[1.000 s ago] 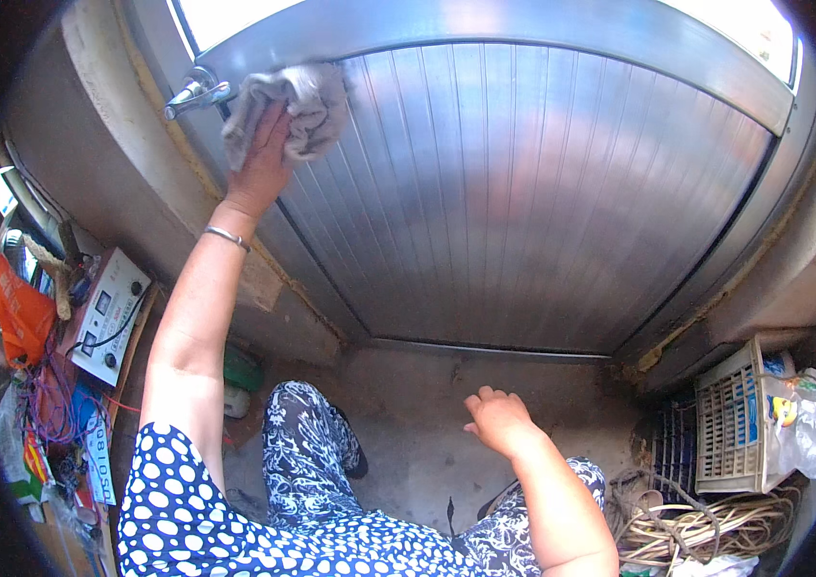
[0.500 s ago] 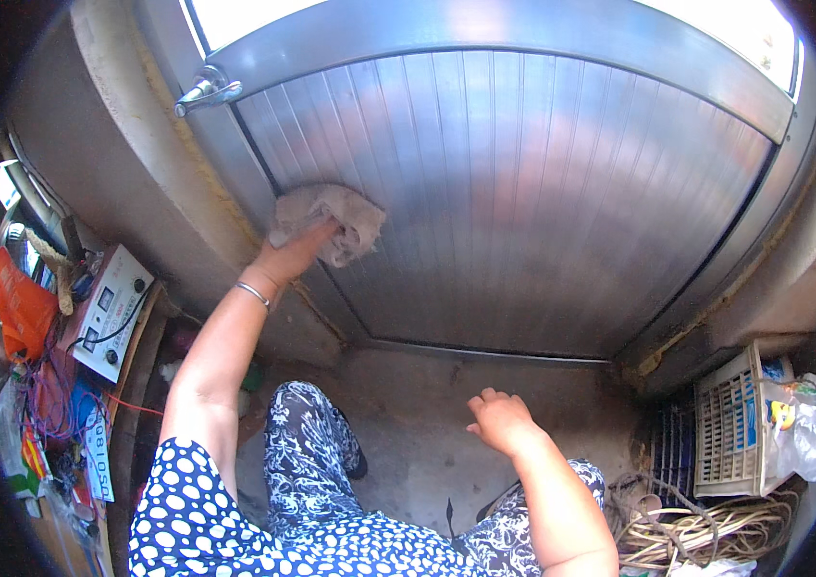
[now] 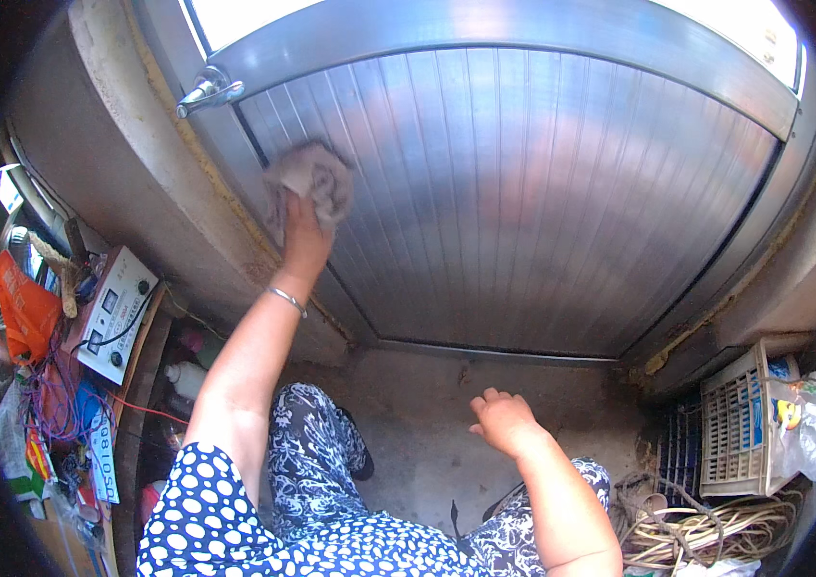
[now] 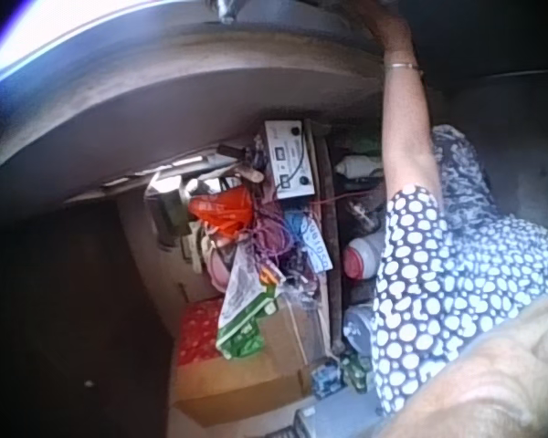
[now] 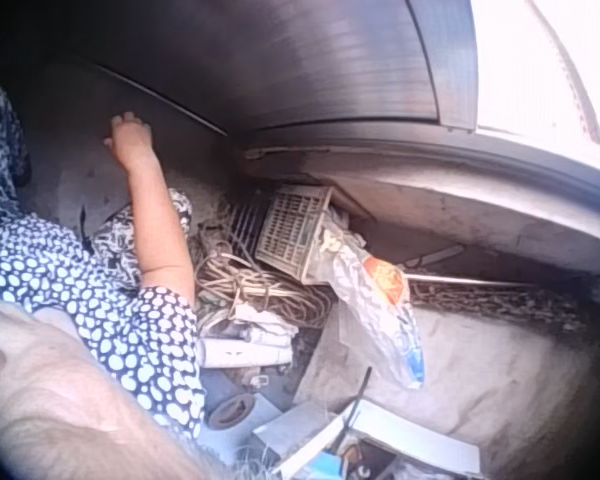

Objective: The person sits on the floor and wipes a metal rolling shutter door with a cloth. They systematically clean the surface from top to bottom, using both hands to hold and maneuver the rag across the metal panels.

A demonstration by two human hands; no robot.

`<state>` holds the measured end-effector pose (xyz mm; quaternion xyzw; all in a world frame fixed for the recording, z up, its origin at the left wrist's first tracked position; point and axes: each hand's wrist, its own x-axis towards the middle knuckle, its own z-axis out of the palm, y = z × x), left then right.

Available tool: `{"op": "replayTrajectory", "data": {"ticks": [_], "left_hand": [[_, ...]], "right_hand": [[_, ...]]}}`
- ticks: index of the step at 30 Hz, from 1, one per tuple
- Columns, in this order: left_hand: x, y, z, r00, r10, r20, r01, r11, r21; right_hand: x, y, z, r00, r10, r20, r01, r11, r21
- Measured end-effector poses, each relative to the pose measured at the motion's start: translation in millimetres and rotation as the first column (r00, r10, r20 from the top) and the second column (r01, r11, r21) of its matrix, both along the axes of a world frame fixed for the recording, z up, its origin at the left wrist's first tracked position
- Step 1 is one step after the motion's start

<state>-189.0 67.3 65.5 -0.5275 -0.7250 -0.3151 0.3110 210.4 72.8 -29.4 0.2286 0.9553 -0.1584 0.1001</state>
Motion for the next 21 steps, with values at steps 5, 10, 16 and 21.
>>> {"op": "replayTrajectory", "data": {"ticks": [5, 10, 16, 21], "left_hand": [[5.9, -16.4, -38.3, 0.986, -0.05, 0.157, 0.072, 0.989, -0.132], [-12.4, 3.1, 24.0, 0.992, -0.073, -0.101, 0.086, 0.988, 0.129], [17.6, 20.7, 109.4, 0.991, -0.07, -0.117, 0.106, 0.937, 0.333], [46.0, 16.8, 26.1, 0.991, 0.049, -0.128, -0.055, 0.998, -0.043]], "right_hand": [[3.6, 2.9, -8.5, 1.0, 0.011, -0.021, -0.011, 1.0, 0.007], [3.8, 2.6, -6.6, 0.999, 0.011, -0.032, -0.012, 1.0, -0.016], [4.1, 1.7, -6.1, 1.0, -0.011, -0.022, 0.01, 0.999, -0.043], [3.5, -1.0, -4.8, 0.999, -0.009, -0.032, 0.008, 1.0, -0.02]]}}
